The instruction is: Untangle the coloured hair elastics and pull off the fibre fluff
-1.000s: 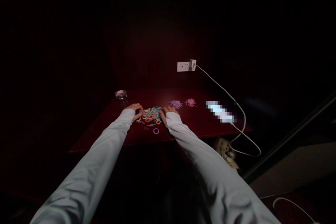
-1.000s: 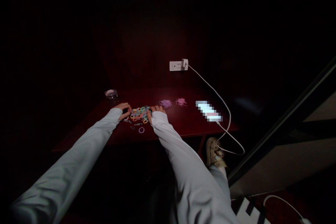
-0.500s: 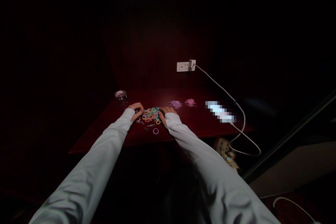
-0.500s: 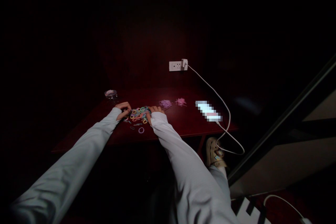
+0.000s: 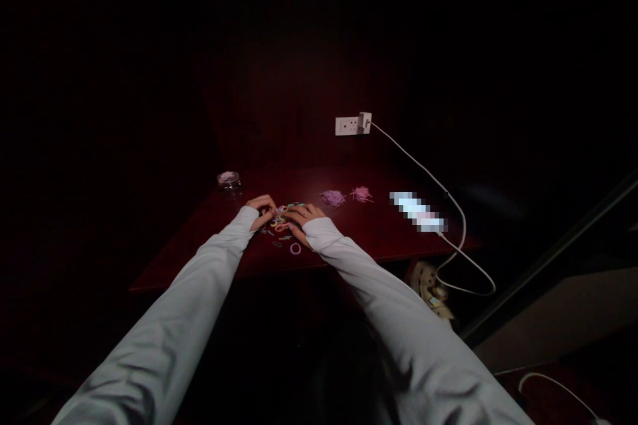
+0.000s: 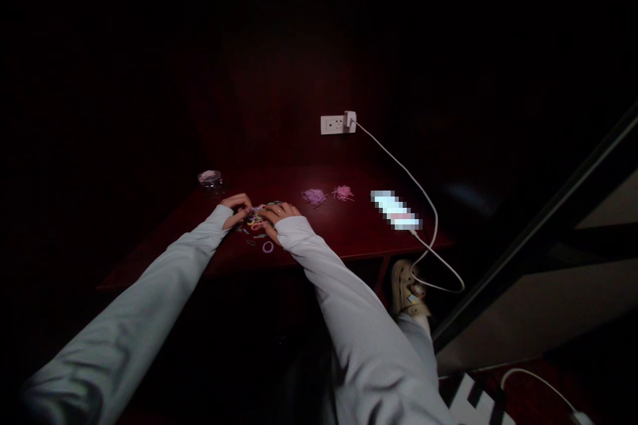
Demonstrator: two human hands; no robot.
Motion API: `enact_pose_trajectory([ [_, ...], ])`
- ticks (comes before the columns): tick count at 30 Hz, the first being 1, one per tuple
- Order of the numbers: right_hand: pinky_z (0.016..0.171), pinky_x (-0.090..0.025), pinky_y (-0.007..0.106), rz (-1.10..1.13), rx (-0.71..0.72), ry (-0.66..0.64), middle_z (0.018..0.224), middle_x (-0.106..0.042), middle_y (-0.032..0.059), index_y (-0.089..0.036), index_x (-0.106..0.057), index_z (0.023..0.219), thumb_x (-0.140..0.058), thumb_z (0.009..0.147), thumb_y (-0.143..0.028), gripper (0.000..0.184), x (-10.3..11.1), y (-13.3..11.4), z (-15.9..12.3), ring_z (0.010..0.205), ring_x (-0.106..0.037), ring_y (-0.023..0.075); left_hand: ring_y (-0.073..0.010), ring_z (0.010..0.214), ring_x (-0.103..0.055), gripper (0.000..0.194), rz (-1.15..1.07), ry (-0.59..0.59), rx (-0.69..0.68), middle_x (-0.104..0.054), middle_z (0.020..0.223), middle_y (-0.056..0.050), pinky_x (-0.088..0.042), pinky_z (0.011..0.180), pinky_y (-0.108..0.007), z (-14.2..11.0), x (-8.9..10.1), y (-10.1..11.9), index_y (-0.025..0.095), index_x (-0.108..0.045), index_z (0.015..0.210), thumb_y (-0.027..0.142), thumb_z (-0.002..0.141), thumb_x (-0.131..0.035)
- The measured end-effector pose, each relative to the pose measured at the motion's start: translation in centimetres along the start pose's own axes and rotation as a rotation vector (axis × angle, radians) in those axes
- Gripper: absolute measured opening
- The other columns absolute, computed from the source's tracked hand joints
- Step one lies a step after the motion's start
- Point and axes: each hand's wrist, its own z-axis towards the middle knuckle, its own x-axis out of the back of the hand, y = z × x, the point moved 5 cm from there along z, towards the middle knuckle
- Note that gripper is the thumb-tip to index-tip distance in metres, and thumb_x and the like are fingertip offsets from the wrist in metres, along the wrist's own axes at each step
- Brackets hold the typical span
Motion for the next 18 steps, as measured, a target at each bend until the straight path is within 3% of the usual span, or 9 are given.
enact_pose_trajectory([
  [5,0.114,-0.042,0.046,-0.039,0.087,0.011,0.162,-0.048,0.0033,-0.022,-0.063,0.143,-0.051,0.104,-0.035,0.043,-0.13,-0.30,0.06,0.138,-0.045,0.0285,-0.0122,0.064,-0.046,0.022,0.009,-0.031,-0.030,-0.057,0.078,-0.002,-0.038,0.062,-0.025,-0.01,-0.22,0.20,0.016,-0.062,0.075,0.028,0.092,-0.054],
  [18,0.111,-0.042,0.043,-0.050,0.107,0.064,0.153,-0.059,0.0055,-0.019,-0.060,0.147,-0.050,0.104,-0.037,0.047,-0.49,-0.01,-0.11,0.132,-0.048,0.0259,-0.0137,0.067,-0.050,0.025,0.038,-0.040,-0.035,-0.064,0.085,-0.005,-0.042,0.063,-0.026,0.11,-0.15,0.54,0.016,-0.065,0.079,0.032,0.095,-0.053],
])
